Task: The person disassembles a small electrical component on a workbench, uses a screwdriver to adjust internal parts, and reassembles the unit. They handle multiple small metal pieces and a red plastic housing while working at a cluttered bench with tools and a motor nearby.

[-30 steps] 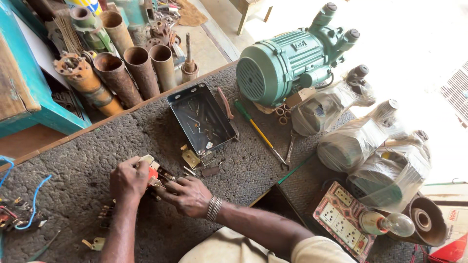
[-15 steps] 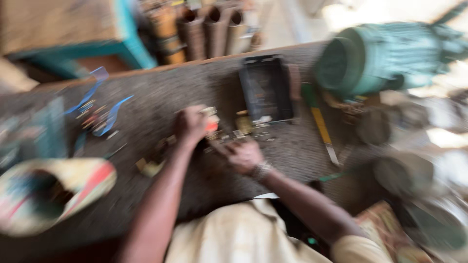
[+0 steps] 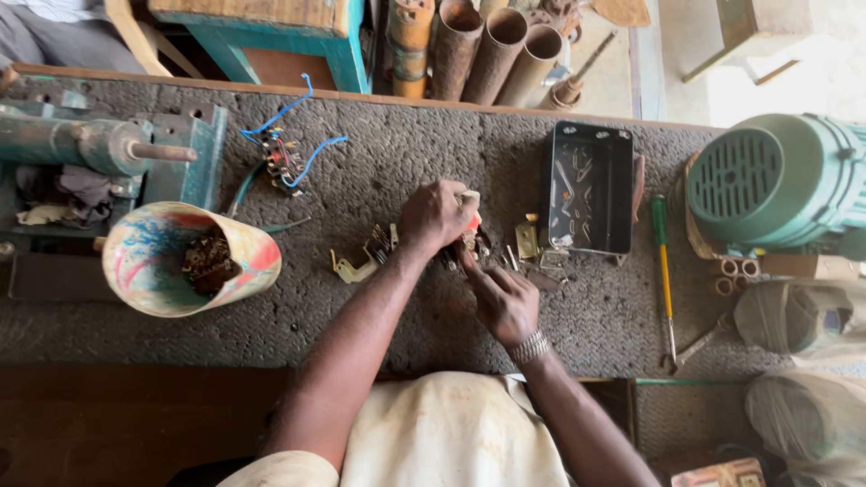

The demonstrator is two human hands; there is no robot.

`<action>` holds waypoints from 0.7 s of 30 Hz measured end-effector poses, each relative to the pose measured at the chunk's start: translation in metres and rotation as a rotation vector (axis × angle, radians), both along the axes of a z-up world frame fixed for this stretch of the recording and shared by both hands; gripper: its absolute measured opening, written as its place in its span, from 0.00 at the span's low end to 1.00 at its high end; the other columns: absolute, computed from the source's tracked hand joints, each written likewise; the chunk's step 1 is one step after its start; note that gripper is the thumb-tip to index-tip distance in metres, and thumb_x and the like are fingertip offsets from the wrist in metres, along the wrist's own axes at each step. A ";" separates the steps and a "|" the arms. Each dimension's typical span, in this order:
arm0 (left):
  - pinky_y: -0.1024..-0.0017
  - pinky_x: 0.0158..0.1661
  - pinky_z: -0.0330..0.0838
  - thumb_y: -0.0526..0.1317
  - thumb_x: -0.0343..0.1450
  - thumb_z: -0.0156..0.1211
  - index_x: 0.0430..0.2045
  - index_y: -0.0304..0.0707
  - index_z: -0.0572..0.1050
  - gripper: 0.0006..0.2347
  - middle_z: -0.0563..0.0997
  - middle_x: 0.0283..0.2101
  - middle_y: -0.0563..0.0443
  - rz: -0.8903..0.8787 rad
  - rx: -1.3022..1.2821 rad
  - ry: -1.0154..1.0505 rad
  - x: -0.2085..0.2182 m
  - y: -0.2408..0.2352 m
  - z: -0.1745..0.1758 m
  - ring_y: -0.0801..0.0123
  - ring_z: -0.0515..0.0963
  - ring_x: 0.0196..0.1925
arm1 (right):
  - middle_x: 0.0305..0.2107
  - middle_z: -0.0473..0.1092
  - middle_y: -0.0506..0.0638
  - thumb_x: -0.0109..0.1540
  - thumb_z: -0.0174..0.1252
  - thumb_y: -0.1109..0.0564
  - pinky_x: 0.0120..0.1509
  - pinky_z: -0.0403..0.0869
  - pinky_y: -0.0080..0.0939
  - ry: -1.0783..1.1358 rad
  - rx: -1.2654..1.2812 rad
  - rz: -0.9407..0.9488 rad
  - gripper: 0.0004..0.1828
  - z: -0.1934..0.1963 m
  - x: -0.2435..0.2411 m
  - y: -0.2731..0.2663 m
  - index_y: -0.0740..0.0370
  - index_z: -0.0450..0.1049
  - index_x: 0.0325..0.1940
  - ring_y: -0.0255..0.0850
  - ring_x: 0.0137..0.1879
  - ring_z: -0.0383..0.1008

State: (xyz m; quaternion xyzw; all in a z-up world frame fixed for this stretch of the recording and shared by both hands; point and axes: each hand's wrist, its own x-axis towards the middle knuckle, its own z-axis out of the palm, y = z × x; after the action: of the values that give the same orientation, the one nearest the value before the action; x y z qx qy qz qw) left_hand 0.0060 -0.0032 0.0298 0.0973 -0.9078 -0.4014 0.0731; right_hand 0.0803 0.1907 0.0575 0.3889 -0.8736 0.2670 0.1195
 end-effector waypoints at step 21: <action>0.57 0.24 0.79 0.54 0.66 0.62 0.33 0.50 0.86 0.13 0.84 0.27 0.45 0.075 -0.034 -0.121 0.005 0.005 0.009 0.56 0.83 0.25 | 0.31 0.74 0.53 0.58 0.61 0.67 0.36 0.74 0.47 -0.081 0.002 -0.030 0.28 -0.009 0.003 -0.004 0.56 0.75 0.63 0.47 0.32 0.74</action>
State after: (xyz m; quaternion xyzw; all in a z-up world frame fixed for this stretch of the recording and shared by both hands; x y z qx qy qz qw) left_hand 0.0114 0.0020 0.0393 0.1543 -0.9129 -0.3763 0.0347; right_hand 0.0834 0.1865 0.0484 0.3647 -0.8837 0.2801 0.0875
